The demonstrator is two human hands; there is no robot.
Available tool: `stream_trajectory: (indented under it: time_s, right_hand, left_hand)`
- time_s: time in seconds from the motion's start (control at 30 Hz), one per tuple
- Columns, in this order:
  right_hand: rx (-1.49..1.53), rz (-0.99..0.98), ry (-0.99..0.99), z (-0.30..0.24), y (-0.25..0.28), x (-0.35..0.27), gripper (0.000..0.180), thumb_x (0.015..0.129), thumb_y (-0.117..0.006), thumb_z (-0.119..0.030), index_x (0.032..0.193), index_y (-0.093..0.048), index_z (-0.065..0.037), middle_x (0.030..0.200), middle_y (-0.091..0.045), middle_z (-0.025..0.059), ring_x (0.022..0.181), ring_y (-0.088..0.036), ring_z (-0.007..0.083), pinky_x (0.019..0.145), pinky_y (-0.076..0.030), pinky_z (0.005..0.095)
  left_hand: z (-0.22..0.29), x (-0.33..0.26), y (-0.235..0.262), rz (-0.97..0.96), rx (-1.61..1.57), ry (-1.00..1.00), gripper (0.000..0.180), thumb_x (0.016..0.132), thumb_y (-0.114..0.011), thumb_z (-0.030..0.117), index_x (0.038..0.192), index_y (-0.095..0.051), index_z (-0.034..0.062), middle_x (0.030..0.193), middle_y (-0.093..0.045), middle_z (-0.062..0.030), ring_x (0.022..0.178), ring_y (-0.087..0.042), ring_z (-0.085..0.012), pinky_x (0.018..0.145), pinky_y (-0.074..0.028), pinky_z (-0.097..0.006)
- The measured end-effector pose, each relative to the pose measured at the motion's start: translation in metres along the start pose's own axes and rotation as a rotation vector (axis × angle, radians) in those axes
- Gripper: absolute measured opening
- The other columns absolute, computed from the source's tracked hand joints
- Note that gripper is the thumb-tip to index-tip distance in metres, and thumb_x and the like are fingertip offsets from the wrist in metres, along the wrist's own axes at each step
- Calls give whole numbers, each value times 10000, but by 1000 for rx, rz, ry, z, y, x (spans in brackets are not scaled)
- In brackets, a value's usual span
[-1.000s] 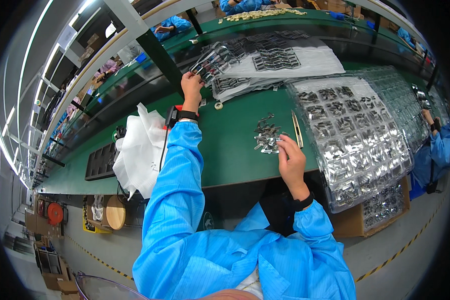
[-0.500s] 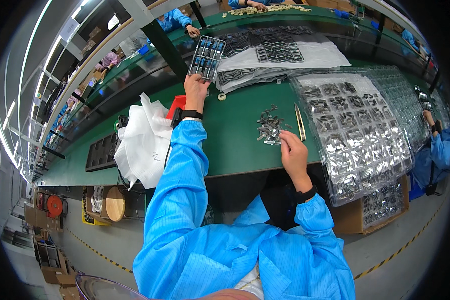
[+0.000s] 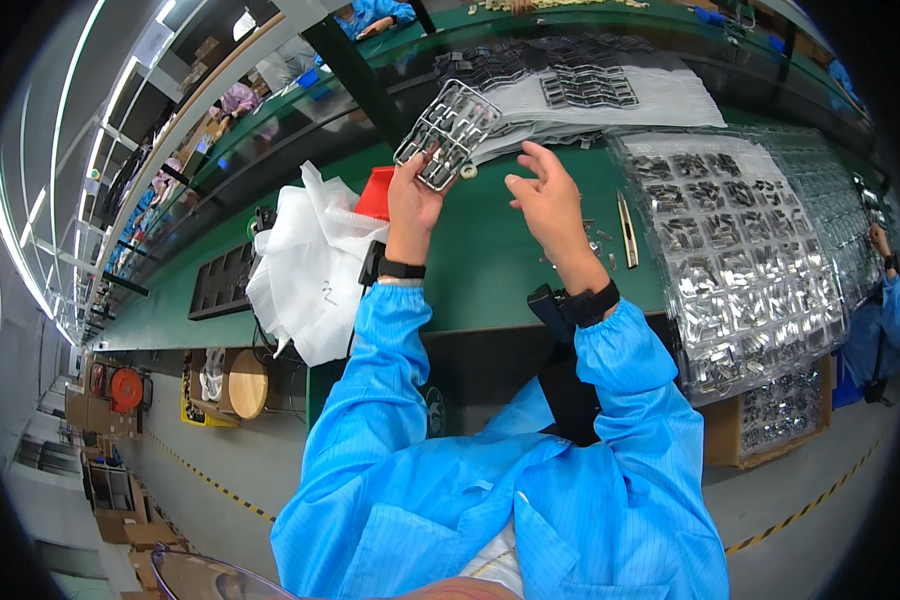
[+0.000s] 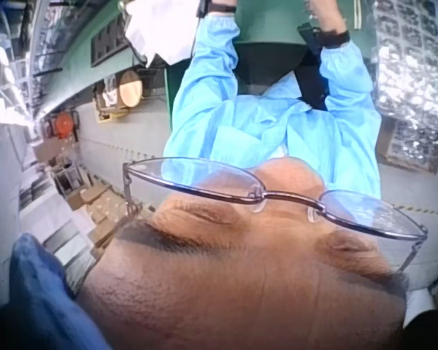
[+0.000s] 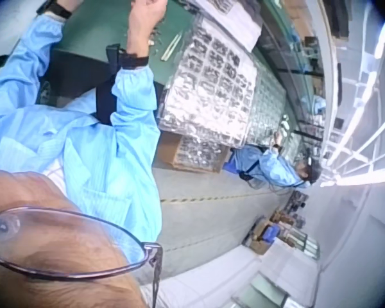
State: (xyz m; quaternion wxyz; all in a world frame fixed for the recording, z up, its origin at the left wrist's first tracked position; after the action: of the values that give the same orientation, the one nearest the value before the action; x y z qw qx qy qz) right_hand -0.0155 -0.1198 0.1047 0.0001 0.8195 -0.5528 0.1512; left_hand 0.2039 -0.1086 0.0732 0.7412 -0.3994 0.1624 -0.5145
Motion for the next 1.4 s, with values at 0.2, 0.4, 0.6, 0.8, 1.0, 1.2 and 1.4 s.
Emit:
stream_trajectory:
  time_s: [0.2, 0.4, 0.6, 0.8, 1.0, 1.2, 1.4]
  right_hand:
    - [-25, 53, 60, 36, -10, -5, 498, 815, -635, -60, 1275, -469, 38, 1130, -607, 176, 770, -626, 135, 637, -519, 252]
    - [25, -77, -193, 59, -19, -7, 233, 832, -612, -37, 1053, -591, 31, 788, -639, 55, 618, -595, 102, 537, -511, 232]
    - [167, 5, -194, 59, -27, -17, 171, 846, -595, -43, 1006, -594, 18, 820, -639, 56, 631, -603, 109, 542, -518, 244]
    - [156, -73, -225, 46, -7, -34, 171, 859, -591, -59, 1019, -601, 0, 829, -645, 51, 694, -615, 106, 564, -510, 228]
    - [110, -102, -134, 40, 7, -53, 189, 854, -585, -46, 1037, -609, -4, 831, -655, 41, 705, -629, 103, 563, -502, 224]
    - [-330, 126, 34, 41, 37, -57, 150, 847, -542, 17, 986, -597, 21, 800, -631, 10, 690, -602, 57, 595, -486, 196]
    - [61, 120, -68, 45, 70, -54, 142, 846, -539, 11, 969, -610, 11, 833, -641, 40, 701, -621, 96, 617, -508, 229]
  left_hand:
    - [-3, -87, -1, 63, 179, -39, 272, 886, -567, 48, 1141, -479, 12, 1048, -606, -143, 919, -638, -214, 771, -571, -346]
    - [-6, -130, 27, 153, 212, 20, 286, 919, -555, 177, 1158, -474, 43, 1054, -612, -132, 889, -648, -221, 750, -569, -351]
    - [-12, -140, 66, 462, 305, 99, 338, 941, -532, 262, 1215, -465, 75, 1208, -544, -113, 1091, -546, -224, 854, -472, -382]
    - [2, -154, 50, 470, 1147, -495, 530, 905, -560, 172, 1323, -371, -94, 1318, -456, -231, 1244, -424, -296, 1010, -362, -350]
    - [-3, -162, 0, 216, 636, 56, 327, 925, -550, 134, 1187, -540, -61, 942, -648, -100, 728, -643, -123, 595, -498, -209]
    - [-30, -176, -38, 89, 749, 15, 241, 928, -546, 100, 1097, -602, -62, 863, -661, -77, 736, -623, -100, 613, -489, -211]
    - [-60, -174, -46, 3, 845, -21, 212, 925, -557, 98, 1038, -632, -65, 812, -657, -41, 685, -584, -61, 601, -463, -201]
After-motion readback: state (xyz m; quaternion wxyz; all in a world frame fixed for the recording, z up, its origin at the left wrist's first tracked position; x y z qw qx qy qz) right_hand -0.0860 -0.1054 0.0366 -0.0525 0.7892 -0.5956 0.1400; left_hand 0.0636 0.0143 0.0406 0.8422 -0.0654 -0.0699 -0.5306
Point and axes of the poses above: each hand's wrist, its own x-axis towards the middle knuckle, its own y-axis out of the back of the hand, z = x × y, the point moved 1 cm from there along x, towards the middle knuckle
